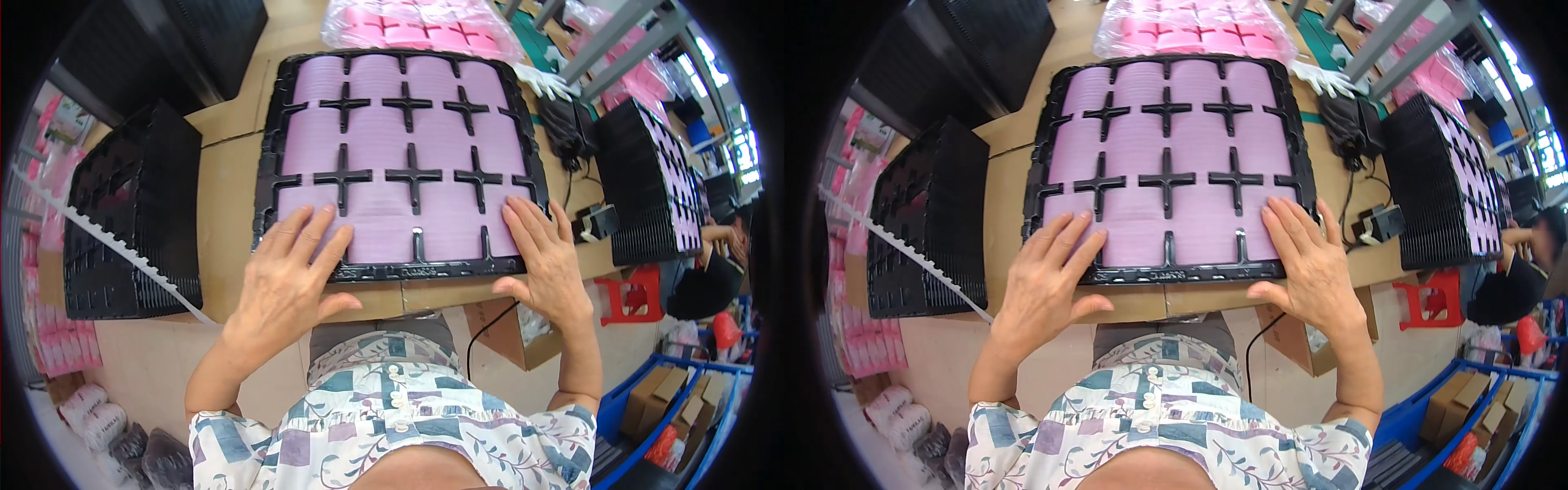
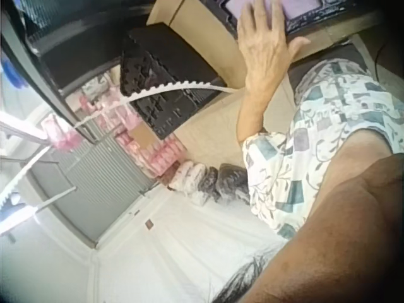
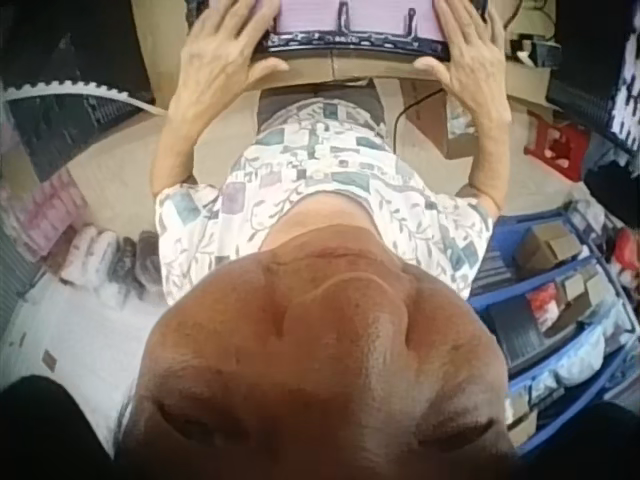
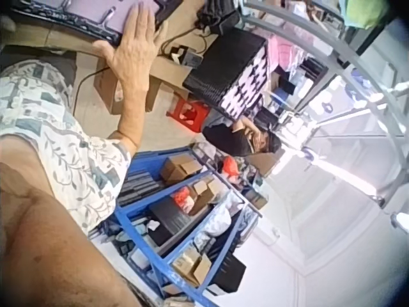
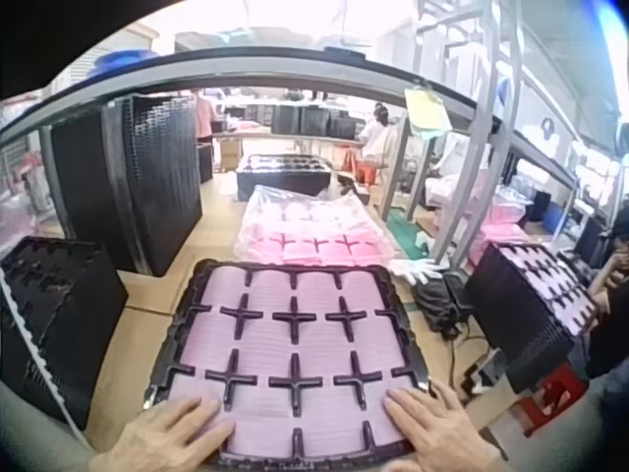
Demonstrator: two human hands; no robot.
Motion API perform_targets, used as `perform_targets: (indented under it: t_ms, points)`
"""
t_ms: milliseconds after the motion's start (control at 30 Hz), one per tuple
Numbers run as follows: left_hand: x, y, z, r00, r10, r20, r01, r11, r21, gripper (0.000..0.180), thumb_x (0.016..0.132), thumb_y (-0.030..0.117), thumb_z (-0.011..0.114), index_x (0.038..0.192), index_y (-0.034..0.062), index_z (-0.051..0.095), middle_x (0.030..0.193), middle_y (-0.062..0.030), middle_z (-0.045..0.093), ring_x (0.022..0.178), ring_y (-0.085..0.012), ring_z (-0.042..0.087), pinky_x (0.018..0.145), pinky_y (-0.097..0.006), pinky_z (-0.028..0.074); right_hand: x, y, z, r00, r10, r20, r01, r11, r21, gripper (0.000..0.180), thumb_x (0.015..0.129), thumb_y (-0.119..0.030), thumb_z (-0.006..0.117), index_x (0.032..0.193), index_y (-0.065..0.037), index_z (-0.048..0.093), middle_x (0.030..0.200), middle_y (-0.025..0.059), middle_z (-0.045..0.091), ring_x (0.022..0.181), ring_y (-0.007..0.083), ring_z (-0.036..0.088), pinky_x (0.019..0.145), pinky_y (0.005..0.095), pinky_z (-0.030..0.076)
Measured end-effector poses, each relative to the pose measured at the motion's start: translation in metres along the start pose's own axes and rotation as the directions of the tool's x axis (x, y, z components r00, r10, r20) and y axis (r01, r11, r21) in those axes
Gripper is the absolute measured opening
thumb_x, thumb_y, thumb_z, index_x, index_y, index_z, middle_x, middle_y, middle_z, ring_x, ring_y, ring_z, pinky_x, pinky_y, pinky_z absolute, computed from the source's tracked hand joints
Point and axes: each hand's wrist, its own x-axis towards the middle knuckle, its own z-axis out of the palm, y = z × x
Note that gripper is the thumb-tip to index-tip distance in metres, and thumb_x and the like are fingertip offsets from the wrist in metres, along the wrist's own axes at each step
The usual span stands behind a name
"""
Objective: The person applies small white adhesive pads to the corners of a black plastic tray. They then place a pink foam insert into the tray and press it down to secure it. The person repeats this process for a second tray.
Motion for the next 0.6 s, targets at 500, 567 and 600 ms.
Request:
perform_targets:
  t_ms: [500, 567, 600]
  points:
    - [0.130, -0.106, 0.033, 0.971, -0.153, -0.183, 0.138, 0.986, -0.095, 0.063, 0.093, 0.047, 0.058, 0.124, -0.0075, 0.056, 0.133, -0.0251, 0.054, 0.126, -0.0393, 0.049, 0.106, -0.044, 0.040, 0.075, 0.054, 0.011, 0.997, -0.033, -0.064, 0.032, 0.999, -0.024, 0.055, 0.092, -0.044, 0.058, 0.127, -0.001, 0.059, 0.131, 0.0141, 0.059, 0.124, 0.0283, 0.053, 0.114, 0.0480, 0.027]
    - [0.139, -0.116, 0.032, 0.973, -0.149, -0.177, 0.143, 0.988, -0.051, 0.059, 0.093, 0.047, 0.059, 0.117, -0.0074, 0.058, 0.127, -0.0249, 0.056, 0.121, -0.0393, 0.051, 0.103, -0.044, 0.041, 0.079, 0.052, 0.006, 0.997, -0.017, -0.077, 0.015, 1.000, -0.016, 0.045, 0.093, -0.040, 0.059, 0.119, -0.003, 0.063, 0.125, 0.0133, 0.063, 0.120, 0.0280, 0.056, 0.111, 0.0478, 0.031]
    - [0.143, -0.120, 0.032, 0.975, -0.143, -0.171, 0.141, 0.990, -0.024, 0.057, 0.092, 0.046, 0.059, 0.113, -0.0073, 0.059, 0.124, -0.0248, 0.058, 0.119, -0.0394, 0.052, 0.102, -0.044, 0.042, 0.089, 0.051, 0.001, 0.999, 0.036, 0.029, -0.036, 0.999, 0.012, 0.042, 0.094, -0.038, 0.059, 0.117, -0.003, 0.064, 0.125, 0.0128, 0.063, 0.119, 0.0276, 0.057, 0.111, 0.0476, 0.032]
